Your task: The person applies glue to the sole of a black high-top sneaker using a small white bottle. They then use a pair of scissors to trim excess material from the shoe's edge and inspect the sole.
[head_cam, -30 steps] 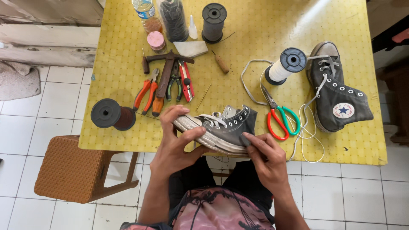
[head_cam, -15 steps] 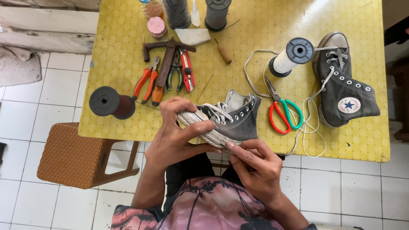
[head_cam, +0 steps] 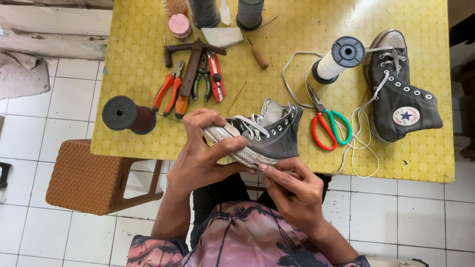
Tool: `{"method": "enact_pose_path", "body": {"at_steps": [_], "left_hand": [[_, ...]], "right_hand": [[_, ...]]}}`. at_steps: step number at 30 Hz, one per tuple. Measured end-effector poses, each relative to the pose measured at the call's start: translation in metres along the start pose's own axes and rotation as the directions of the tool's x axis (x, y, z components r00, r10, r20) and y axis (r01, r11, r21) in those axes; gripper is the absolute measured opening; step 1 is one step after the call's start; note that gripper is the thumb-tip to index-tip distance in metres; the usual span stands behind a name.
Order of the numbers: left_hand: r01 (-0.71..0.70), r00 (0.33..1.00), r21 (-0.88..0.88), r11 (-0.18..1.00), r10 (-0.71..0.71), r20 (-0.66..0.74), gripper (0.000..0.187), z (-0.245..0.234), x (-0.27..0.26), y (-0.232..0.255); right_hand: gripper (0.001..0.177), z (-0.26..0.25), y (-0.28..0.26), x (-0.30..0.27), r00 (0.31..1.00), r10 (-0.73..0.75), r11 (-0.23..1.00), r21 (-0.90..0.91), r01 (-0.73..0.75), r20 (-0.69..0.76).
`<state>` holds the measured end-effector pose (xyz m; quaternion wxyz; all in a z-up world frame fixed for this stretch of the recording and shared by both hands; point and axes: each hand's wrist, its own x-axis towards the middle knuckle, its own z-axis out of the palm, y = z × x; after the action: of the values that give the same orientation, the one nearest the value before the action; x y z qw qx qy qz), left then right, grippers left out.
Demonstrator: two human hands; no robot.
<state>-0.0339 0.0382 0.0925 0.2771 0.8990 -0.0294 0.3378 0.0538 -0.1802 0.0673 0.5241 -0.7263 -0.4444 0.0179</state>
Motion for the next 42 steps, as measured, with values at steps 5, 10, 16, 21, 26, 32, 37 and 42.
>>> {"method": "enact_pose_path", "body": {"at_steps": [5,10,16,21,26,32,37,42], "left_hand": [[-0.008,1.0,0.017,1.0,0.008,0.004,0.039,0.0,0.001,0.0],[-0.019,1.0,0.016,1.0,0.019,-0.003,0.041,0.001,0.003,0.001],[0.008,1.0,0.017,1.0,-0.008,0.003,0.044,0.0,0.005,0.004],[0.007,1.0,0.021,1.0,-0.007,0.017,0.042,0.001,0.008,0.004],[0.001,1.0,0.048,0.999,-0.003,0.03,0.044,0.002,0.009,0.005],[-0.003,1.0,0.058,0.998,0.002,0.019,0.043,0.003,0.01,0.006],[-0.012,1.0,0.067,0.998,0.01,0.027,0.044,0.003,0.01,0.007],[-0.022,0.997,0.097,0.995,0.015,0.069,0.044,0.002,0.011,0.009]], "right_hand": [[0.026,0.001,-0.001,-0.001,1.0,-0.006,1.0,-0.015,0.006,-0.013],[0.026,0.001,-0.005,-0.001,1.0,-0.021,0.998,-0.052,0.019,-0.024],[0.029,0.002,-0.003,0.0,0.999,-0.012,0.999,-0.038,0.011,-0.031],[0.027,-0.002,-0.001,0.003,0.999,-0.051,0.999,-0.014,0.051,-0.008],[0.026,-0.006,-0.001,0.007,1.0,-0.019,1.0,-0.015,0.019,0.006],[0.027,-0.005,-0.003,0.006,1.0,0.004,1.0,-0.018,-0.004,-0.003],[0.028,-0.005,-0.004,0.004,0.999,-0.024,1.0,-0.018,0.024,-0.026],[0.033,-0.014,-0.012,0.009,0.992,-0.122,0.984,-0.125,0.125,0.031]]}}
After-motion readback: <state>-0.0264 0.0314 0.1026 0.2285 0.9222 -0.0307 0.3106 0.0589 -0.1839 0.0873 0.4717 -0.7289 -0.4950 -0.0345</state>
